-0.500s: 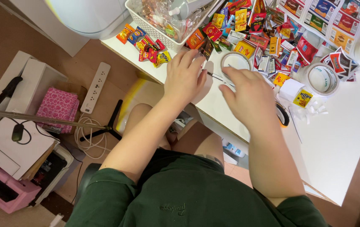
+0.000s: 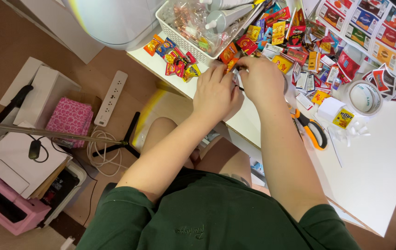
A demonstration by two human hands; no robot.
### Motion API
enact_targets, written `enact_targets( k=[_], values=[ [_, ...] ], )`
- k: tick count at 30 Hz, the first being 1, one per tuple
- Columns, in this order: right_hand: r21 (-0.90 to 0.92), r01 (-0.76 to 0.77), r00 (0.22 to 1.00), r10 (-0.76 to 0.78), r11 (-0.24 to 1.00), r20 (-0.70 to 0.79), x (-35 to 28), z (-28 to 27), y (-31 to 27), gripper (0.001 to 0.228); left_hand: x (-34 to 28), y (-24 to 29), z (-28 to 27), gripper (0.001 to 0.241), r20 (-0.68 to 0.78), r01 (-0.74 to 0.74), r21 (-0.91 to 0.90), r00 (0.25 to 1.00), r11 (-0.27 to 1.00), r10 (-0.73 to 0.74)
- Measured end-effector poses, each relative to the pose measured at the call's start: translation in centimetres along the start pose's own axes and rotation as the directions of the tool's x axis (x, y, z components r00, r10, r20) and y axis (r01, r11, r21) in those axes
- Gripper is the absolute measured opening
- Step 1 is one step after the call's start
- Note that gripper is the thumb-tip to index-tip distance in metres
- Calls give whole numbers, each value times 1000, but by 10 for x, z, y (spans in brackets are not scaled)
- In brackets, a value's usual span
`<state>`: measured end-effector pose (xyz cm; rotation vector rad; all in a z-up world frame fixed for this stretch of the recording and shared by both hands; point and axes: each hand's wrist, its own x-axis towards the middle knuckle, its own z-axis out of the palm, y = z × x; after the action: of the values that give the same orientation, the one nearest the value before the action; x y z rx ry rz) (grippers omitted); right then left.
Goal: The person assembles small candy packages by folding printed wrappers around small cylindrical cores. They use tweezers to adjust the edges and scissors to trim excess material, then place the finished packages on the table.
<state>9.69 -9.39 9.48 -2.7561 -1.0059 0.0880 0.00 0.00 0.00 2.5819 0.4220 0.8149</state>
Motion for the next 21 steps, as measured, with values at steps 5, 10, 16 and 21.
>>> enact_targets(
  k=[5,10,16,21],
  values=[
    [-46,54,998,-53,997,17,3,9,16,28,-1,-4,12,43,-28,-12,17,1000,1000,12],
    [-88,46,998,-50,995,-33,0,15,23,26,-1,-1,5,45,-43,-39,-23,998,999,38],
    [-61,296,871,-296,953,-393,-7,39,30,27,-2,3,-11,51,-51,-58,-108,997,992,53],
    [-19,298,907,-289,955,-305,-5,44,31,30,-3,3,-10,54,-53,-63,-69,997,996,59]
  ],
)
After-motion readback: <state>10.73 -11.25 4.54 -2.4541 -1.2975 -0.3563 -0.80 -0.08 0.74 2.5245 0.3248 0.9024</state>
